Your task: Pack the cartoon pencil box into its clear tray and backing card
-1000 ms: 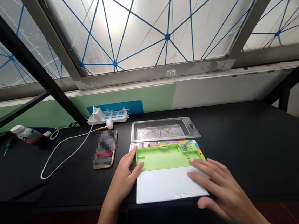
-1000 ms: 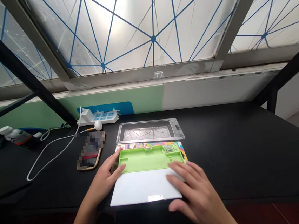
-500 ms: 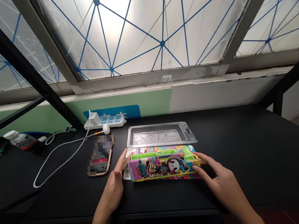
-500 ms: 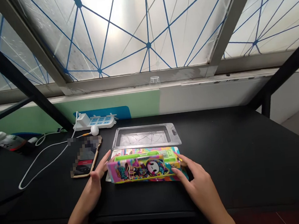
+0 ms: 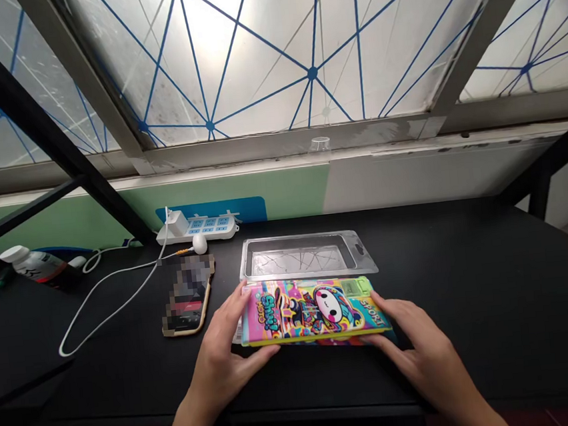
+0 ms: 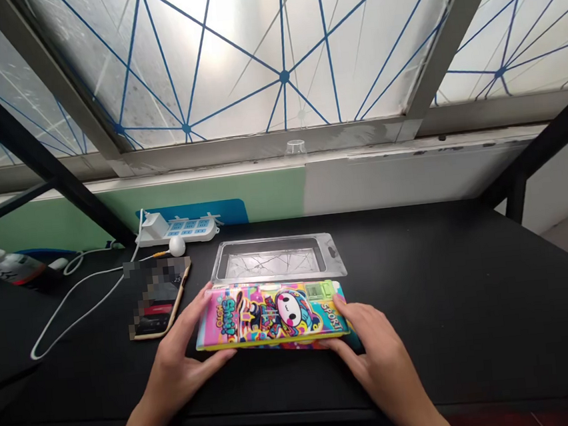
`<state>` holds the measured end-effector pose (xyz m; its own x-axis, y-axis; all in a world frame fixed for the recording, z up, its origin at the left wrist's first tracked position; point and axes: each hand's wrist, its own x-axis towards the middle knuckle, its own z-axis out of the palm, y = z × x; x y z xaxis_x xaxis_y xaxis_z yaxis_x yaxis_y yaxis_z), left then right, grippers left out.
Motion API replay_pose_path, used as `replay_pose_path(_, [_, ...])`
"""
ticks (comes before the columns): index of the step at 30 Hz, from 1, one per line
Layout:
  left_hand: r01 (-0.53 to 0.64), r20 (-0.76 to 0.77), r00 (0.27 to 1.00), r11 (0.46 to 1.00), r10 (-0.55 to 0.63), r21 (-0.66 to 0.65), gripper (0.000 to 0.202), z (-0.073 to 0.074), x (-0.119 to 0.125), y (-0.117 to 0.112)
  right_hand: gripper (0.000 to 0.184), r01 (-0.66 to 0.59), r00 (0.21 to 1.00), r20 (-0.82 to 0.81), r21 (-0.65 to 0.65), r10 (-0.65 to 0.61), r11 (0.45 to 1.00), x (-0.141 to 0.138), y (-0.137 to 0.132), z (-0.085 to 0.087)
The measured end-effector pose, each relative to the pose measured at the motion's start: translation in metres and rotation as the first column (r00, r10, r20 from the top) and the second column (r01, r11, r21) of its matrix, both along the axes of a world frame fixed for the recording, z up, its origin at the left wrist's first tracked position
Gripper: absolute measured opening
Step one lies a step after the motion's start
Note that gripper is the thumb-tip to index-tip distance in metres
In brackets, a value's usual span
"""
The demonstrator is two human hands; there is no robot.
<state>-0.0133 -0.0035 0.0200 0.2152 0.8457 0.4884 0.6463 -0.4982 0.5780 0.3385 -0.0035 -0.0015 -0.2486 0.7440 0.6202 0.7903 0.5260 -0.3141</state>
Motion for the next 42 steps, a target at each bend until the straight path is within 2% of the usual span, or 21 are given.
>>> replay_pose_path(4, [-0.003,-0.119,0.993,0.999,-0.001,-0.034,0.088,0.029,0.007,0.031,0.052,-0.015,1.000,-0.008,0.033,0.015,0.999,0.006,0.026,0.032])
replay_pose_path(7, [0.012,-0.158,0.987,1.000,-0.010,0.011,0.084,0.043,0.015,0.066,0.048,-0.015,1.000,-0.006,-0.022,0.015,1.000,0.011,0.060,0.045])
replay_pose_path(10, [-0.025,-0.176,0.984,0.999,0.030,0.029,0.076,0.041,0.019,0.095,0.049,-0.026,1.000,-0.007,-0.088,0.026,0.996,0.010,0.092,0.040])
replay_pose_path(13, [-0.023,-0.176,0.984,1.000,0.027,0.020,0.069,0.027,0.014,0.111,0.049,-0.057,0.998,-0.014,-0.133,0.056,0.989,0.004,0.110,0.026])
replay_pose_path(17, [-0.022,-0.217,0.976,0.997,0.004,-0.079,0.066,0.010,0.004,0.114,0.031,-0.097,0.995,-0.007,-0.198,0.097,0.975,-0.005,0.115,0.013])
replay_pose_path(21, [-0.061,-0.375,0.926,0.971,-0.031,-0.230,0.060,0.005,0.006,0.109,0.033,-0.078,0.997,0.012,-0.211,0.082,0.974,-0.004,0.114,0.011])
replay_pose_path(23, [-0.076,-0.440,0.898,0.970,-0.033,-0.229,0.061,0.005,0.010,0.106,0.034,-0.055,0.997,0.049,-0.189,0.065,0.981,-0.002,0.112,0.013])
replay_pose_path(26, [-0.060,-0.474,0.880,0.984,-0.026,-0.166,0.063,0.008,0.017,0.103,0.029,-0.050,0.995,0.088,-0.055,0.055,0.997,-0.003,0.106,0.016])
replay_pose_path(27, [-0.048,-0.478,0.878,0.989,-0.025,-0.140,0.063,0.009,0.019,0.101,0.025,-0.079,0.992,0.095,-0.003,0.079,0.997,-0.005,0.102,0.017])
replay_pose_path(29, [-0.014,-0.484,0.874,0.996,-0.032,-0.091,0.063,0.012,0.025,0.098,0.019,-0.226,0.966,0.142,0.050,0.217,0.973,-0.013,0.091,0.020])
replay_pose_path(31, [0.026,-0.490,0.871,0.998,-0.048,-0.052,0.063,0.015,0.033,0.093,0.019,-0.407,0.888,0.221,-0.030,0.403,0.913,-0.024,0.079,0.023])
replay_pose_path(33, [0.065,-0.490,0.869,0.998,-0.069,-0.026,0.063,0.016,0.040,0.089,0.024,-0.478,0.817,0.257,-0.200,0.517,0.855,-0.037,0.068,0.026])
replay_pose_path(35, [0.092,-0.493,0.866,0.996,-0.087,-0.015,0.065,0.013,0.048,0.086,0.040,-0.432,0.811,0.250,-0.353,0.529,0.830,-0.047,0.059,0.028])
replay_pose_path(38, [0.072,-0.507,0.859,0.997,-0.077,-0.029,0.067,0.006,0.054,0.087,0.070,-0.336,0.839,0.229,-0.495,0.494,0.801,-0.054,0.053,0.030])
replay_pose_path(42, [0.004,-0.531,0.847,0.999,-0.023,-0.037,0.064,-0.002,0.055,0.093,0.080,-0.272,0.847,0.211,-0.616,0.488,0.739,-0.053,0.052,0.032])
